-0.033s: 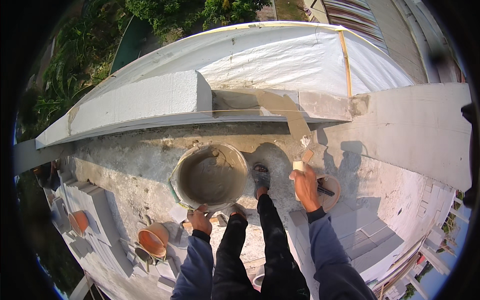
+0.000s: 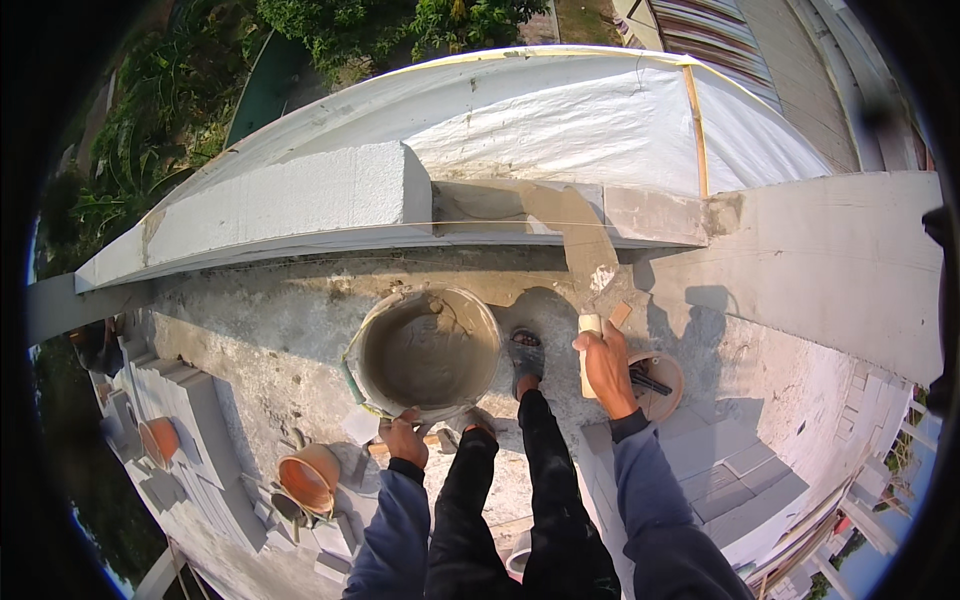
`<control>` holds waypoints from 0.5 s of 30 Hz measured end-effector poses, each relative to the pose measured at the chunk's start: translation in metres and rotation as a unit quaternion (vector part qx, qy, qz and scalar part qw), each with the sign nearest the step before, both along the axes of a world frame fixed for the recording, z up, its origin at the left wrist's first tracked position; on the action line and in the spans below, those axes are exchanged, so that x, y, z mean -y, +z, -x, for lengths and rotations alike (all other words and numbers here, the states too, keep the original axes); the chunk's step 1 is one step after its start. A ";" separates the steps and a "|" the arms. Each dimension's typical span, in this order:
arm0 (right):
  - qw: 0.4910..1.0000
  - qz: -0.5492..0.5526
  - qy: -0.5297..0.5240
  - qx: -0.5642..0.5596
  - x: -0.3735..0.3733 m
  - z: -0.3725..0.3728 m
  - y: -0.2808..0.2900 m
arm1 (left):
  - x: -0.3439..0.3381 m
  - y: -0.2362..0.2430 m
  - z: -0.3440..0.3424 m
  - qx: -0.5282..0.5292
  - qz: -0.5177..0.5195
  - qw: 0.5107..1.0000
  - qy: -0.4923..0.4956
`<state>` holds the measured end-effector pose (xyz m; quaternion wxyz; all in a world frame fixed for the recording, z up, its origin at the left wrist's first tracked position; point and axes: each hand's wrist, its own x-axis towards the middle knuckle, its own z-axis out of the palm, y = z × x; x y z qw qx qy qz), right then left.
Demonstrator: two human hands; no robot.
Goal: The person scoops mortar from a bucket with a trowel and spreads it onto a rooftop ledge. They place white rectangular tiles onto the mortar, press them into position, and tap them with the trowel handle to level them. The person repeats this process for several tiles along the ledge.
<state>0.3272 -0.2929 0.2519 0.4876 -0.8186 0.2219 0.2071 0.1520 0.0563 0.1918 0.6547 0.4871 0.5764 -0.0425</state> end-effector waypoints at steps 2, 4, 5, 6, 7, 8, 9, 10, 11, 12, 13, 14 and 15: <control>0.948 -0.242 -0.190 -0.080 -0.050 -0.022 0.009 | -0.002 -0.002 0.000 0.039 0.040 0.998 0.039; 0.919 -0.312 -0.218 -0.100 -0.093 -0.040 0.010 | -0.003 -0.006 0.004 0.024 0.041 0.998 0.039; 0.918 -0.324 -0.200 -0.113 -0.110 -0.048 0.010 | -0.003 -0.009 0.007 0.025 0.040 0.998 0.036; 0.913 -0.338 -0.191 -0.125 -0.125 -0.051 0.010 | -0.004 -0.013 0.011 0.059 0.038 0.997 0.031; 0.907 -0.363 -0.177 -0.118 -0.139 -0.051 0.009 | -0.004 -0.017 0.017 0.046 -0.005 0.999 -0.020; 0.919 -0.343 -0.142 -0.131 -0.151 -0.056 0.007 | -0.003 -0.020 0.023 0.066 -0.048 0.994 -0.073; 0.932 -0.311 -0.110 -0.149 -0.159 -0.060 0.005 | -0.005 -0.023 0.025 0.030 -0.044 0.998 -0.046; 0.979 -0.193 -0.006 -0.060 -0.164 -0.061 0.004 | -0.005 -0.024 0.027 0.067 -0.047 0.994 -0.066; 0.995 -0.047 0.091 0.019 -0.165 -0.063 0.003 | -0.007 -0.024 0.025 0.045 -0.002 0.999 -0.006; 0.975 0.101 0.189 0.058 -0.163 -0.067 0.002 | -0.008 -0.024 0.023 0.037 0.041 0.997 0.053; 0.974 0.111 0.185 0.068 -0.153 -0.066 0.002 | -0.008 -0.021 0.019 0.033 0.037 0.999 0.018; 0.975 0.116 0.184 0.042 -0.139 -0.062 0.006 | -0.008 -0.016 0.014 0.026 0.047 0.998 0.028; 0.975 0.120 0.184 0.039 -0.123 -0.060 0.009 | -0.006 -0.012 0.008 0.034 0.047 0.997 0.050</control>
